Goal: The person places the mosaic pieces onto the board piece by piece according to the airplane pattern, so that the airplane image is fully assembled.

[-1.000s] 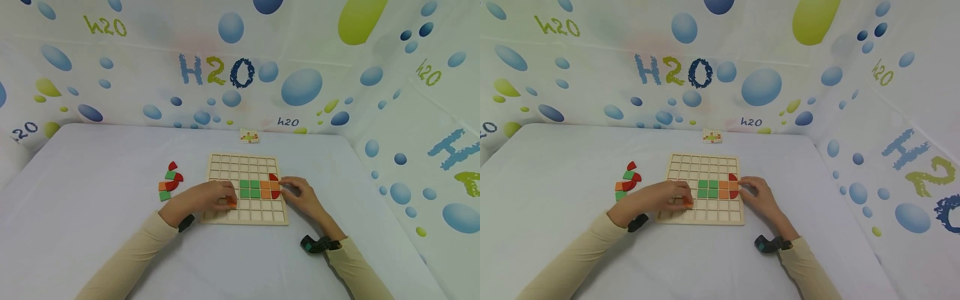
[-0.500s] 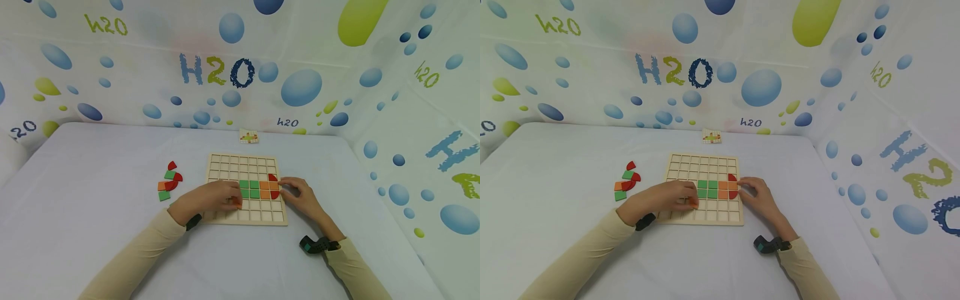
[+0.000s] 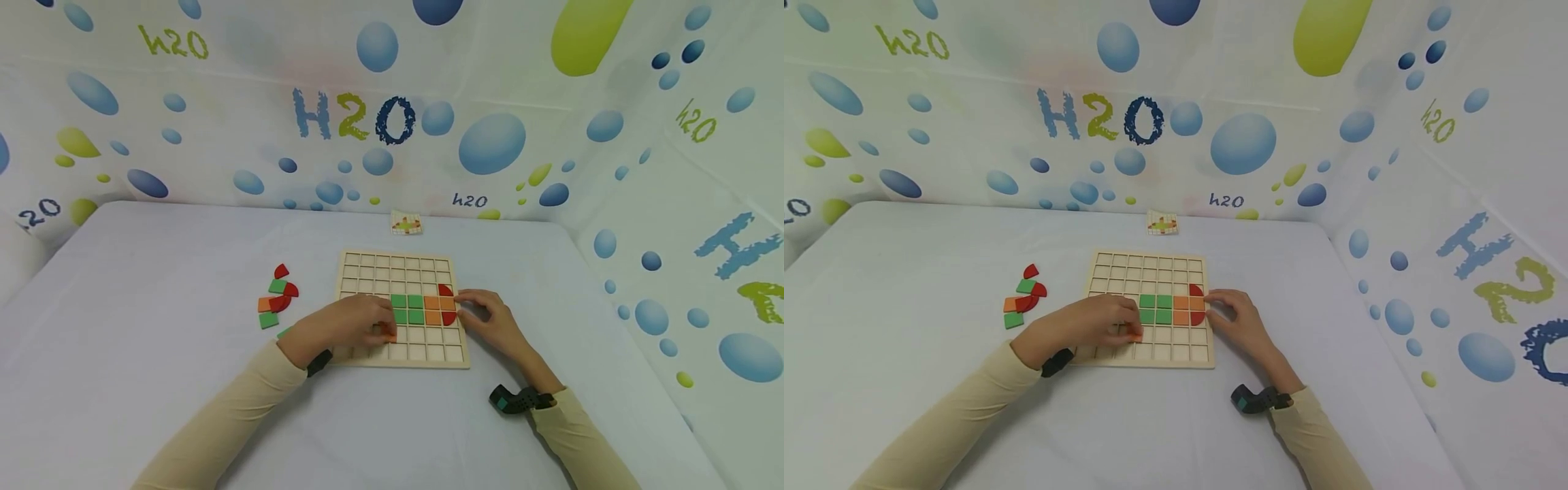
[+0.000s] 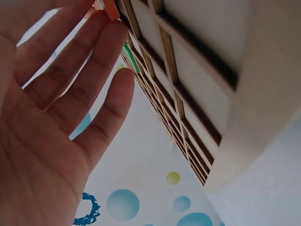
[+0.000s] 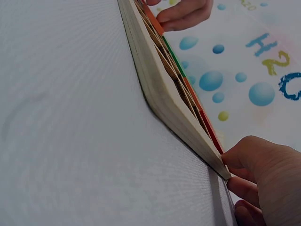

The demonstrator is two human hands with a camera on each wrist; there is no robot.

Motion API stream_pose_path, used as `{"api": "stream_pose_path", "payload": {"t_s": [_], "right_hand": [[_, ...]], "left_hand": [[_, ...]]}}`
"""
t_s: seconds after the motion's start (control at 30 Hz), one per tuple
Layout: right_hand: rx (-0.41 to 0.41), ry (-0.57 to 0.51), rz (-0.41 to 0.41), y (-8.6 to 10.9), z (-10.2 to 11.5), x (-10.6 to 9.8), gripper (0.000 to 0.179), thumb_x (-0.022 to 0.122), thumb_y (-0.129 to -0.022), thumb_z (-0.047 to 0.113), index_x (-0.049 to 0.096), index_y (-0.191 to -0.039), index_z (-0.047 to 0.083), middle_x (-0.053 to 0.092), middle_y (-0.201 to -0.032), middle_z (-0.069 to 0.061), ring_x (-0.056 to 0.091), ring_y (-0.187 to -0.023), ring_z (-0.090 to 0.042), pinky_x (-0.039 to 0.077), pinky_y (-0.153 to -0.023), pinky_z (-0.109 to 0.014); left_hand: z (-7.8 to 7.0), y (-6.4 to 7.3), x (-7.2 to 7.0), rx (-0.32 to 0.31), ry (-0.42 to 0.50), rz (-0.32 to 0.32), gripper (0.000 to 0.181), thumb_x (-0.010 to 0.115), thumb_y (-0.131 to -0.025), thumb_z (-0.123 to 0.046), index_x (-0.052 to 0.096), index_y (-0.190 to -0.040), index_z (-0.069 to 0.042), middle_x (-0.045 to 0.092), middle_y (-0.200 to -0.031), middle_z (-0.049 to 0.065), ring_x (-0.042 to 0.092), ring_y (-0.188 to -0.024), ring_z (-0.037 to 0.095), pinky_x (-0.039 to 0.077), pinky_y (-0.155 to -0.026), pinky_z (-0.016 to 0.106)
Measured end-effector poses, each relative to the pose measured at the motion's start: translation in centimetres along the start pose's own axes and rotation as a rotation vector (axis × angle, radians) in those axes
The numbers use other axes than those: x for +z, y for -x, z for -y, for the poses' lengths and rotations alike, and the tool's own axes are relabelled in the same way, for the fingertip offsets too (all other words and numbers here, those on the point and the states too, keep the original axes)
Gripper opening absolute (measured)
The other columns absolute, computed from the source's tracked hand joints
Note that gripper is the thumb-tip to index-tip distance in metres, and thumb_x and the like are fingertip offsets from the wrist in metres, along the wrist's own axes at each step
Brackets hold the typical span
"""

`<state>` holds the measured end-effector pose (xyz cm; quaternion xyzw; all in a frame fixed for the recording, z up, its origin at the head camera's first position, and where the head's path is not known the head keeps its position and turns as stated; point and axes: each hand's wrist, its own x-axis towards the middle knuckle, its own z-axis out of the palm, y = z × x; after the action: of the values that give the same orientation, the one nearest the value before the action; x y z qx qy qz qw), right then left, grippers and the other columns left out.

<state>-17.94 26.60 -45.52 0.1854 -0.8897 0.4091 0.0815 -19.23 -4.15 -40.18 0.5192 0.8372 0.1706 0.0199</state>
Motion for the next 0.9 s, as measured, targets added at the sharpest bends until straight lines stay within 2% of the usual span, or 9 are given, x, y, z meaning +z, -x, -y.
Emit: {"api": "stream_pose_path", "payload": {"t_s": [0.27,0.7,0.9], "right_hand": [[-0.009,0.002,0.003,0.0,-0.1,0.1,0.028,0.067,-0.091,0.010,0.066,-0.119,0.005,0.059,-0.131,-0.016,0.043,-0.128,-0.035,0.033,-0.105,-0.056],[0.010,0.003,-0.009,0.0,0.0,0.1,0.027,0.067,-0.091,0.010,0.067,-0.118,0.004,0.058,-0.131,-0.017,0.042,-0.129,-0.036,0.035,-0.105,-0.055],[0.016,0.013,-0.012,0.0,-0.1,0.1,0.027,0.067,-0.091,0.010,0.067,-0.118,0.004,0.058,-0.131,-0.017,0.042,-0.129,-0.036,0.035,-0.104,-0.056]], "left_hand": [[0.0,-0.2,0.2,-0.029,0.015,0.025,0.007,0.073,-0.087,-0.013,0.074,-0.094,-0.011,0.065,-0.090,-0.003,0.058,-0.084,0.011,0.050,-0.081,0.025],[-0.5,-1.4,0.6,-0.014,-0.046,0.011,0.008,0.074,-0.087,-0.015,0.074,-0.093,-0.011,0.065,-0.089,-0.002,0.058,-0.082,0.011,0.050,-0.081,0.025],[-0.7,-1.4,0.5,-0.037,-0.073,0.022,0.009,0.073,-0.088,-0.018,0.074,-0.094,-0.011,0.065,-0.089,-0.002,0.059,-0.083,0.012,0.049,-0.083,0.027]]}}
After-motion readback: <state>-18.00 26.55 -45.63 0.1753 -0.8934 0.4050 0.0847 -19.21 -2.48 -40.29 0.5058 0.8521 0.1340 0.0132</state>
